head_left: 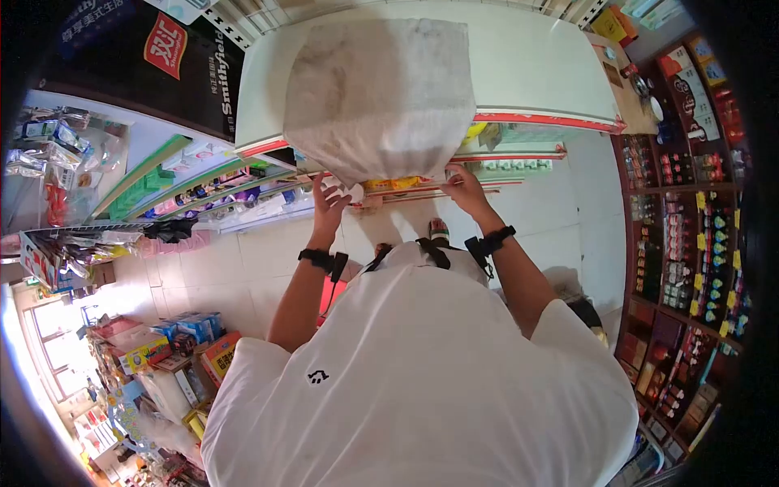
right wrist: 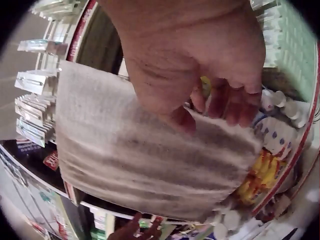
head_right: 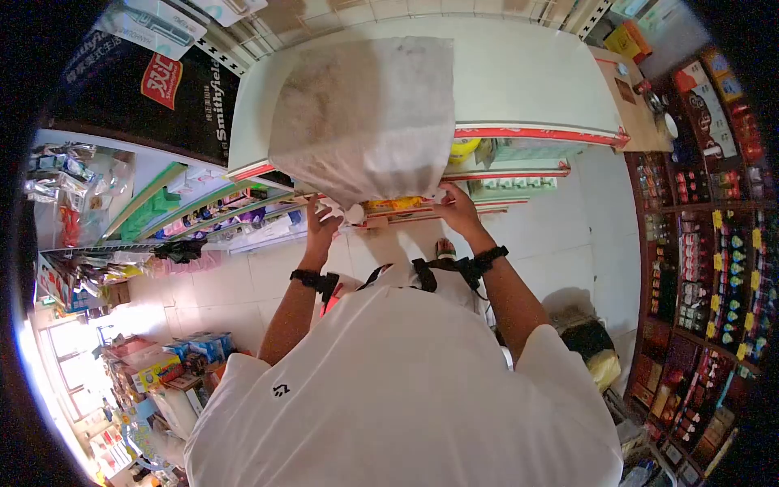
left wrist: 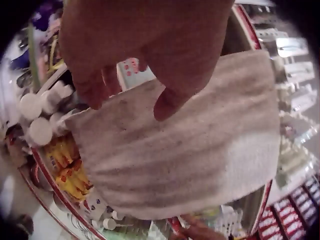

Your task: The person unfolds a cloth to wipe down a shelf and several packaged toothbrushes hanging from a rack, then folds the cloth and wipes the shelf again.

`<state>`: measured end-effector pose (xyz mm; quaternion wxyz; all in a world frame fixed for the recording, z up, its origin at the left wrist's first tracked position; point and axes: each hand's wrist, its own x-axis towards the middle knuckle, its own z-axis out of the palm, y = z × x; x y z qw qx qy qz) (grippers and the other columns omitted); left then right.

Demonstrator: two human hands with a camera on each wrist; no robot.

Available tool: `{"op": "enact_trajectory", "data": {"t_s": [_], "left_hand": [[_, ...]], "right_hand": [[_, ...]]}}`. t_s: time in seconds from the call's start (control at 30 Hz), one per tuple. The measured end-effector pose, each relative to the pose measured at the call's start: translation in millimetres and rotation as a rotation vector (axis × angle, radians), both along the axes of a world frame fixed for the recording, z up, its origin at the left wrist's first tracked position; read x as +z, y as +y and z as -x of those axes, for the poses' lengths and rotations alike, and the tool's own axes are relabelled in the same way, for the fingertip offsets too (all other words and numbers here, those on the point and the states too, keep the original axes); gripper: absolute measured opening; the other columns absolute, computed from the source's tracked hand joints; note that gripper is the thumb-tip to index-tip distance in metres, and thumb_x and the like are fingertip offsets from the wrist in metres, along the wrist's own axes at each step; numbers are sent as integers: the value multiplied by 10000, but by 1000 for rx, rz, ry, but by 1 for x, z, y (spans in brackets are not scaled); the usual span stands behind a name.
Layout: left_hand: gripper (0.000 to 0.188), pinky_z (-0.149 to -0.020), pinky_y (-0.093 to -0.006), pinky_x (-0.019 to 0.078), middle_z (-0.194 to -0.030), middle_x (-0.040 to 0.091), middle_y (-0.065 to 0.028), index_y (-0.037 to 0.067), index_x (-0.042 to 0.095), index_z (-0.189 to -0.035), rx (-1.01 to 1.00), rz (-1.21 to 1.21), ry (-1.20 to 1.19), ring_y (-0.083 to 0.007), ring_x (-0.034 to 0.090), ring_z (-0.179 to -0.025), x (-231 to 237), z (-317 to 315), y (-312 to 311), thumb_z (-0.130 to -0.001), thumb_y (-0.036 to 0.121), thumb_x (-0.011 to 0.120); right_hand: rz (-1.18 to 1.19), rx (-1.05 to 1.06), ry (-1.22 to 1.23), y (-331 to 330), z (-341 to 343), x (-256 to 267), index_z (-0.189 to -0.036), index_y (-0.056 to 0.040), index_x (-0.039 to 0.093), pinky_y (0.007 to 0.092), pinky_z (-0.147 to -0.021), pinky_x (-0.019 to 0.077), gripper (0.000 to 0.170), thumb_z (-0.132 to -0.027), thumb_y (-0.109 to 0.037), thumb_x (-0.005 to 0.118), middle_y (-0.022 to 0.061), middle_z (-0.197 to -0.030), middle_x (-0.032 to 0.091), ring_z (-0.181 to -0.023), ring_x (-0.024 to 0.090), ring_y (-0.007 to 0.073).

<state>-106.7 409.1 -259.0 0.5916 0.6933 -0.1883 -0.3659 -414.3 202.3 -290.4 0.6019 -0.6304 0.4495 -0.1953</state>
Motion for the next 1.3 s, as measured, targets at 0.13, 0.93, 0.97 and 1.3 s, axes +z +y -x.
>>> {"op": "enact_trajectory", "data": {"t_s": [0.13, 0.93, 0.97, 1.3], "left_hand": [[571, -929, -329, 498, -1246, 607, -71, 68, 533, -1427, -6, -61, -7, -162, 609, -1001, -23, -6, -9, -900, 53, 753], [329, -995, -319, 479, -1132, 720, -33, -7, 673, -1228, -302, -184, 71, -126, 624, -1070, -68, 29, 97, -1028, 254, 670], [329, -995, -319, 479, -1132, 720, -33, -7, 673, -1228, -293, -185, 63, -126, 624, -1070, -68, 25, 102, -1028, 254, 670], [371, -851, -310, 541, -1133, 728, -64, -34, 683, -1245, -466, -398, 109, -135, 666, -974, -73, 28, 143, -983, 227, 723]], "right_hand": [[153, 45, 158, 7, 3, -20, -1354, -92, 596, 334, -794, 554, 572, -833, -166, 822, 77, -964, 643, -887, 655, 175], [-144, 100, 44, 18, -23, -86, -1594, -69, 336, 444, -1145, 398, 814, -900, -147, 754, 180, -1576, 450, -1442, 439, 317], [-151, 154, 90, 18, -24, -92, -1509, -44, 439, 430, -1088, 450, 689, -902, -142, 748, 175, -1456, 553, -1348, 526, 304], [-534, 113, -21, 75, 32, -60, -1434, -77, 574, 376, -1012, 509, 525, -1012, -382, 634, 75, -1341, 651, -1174, 638, 198]]}}
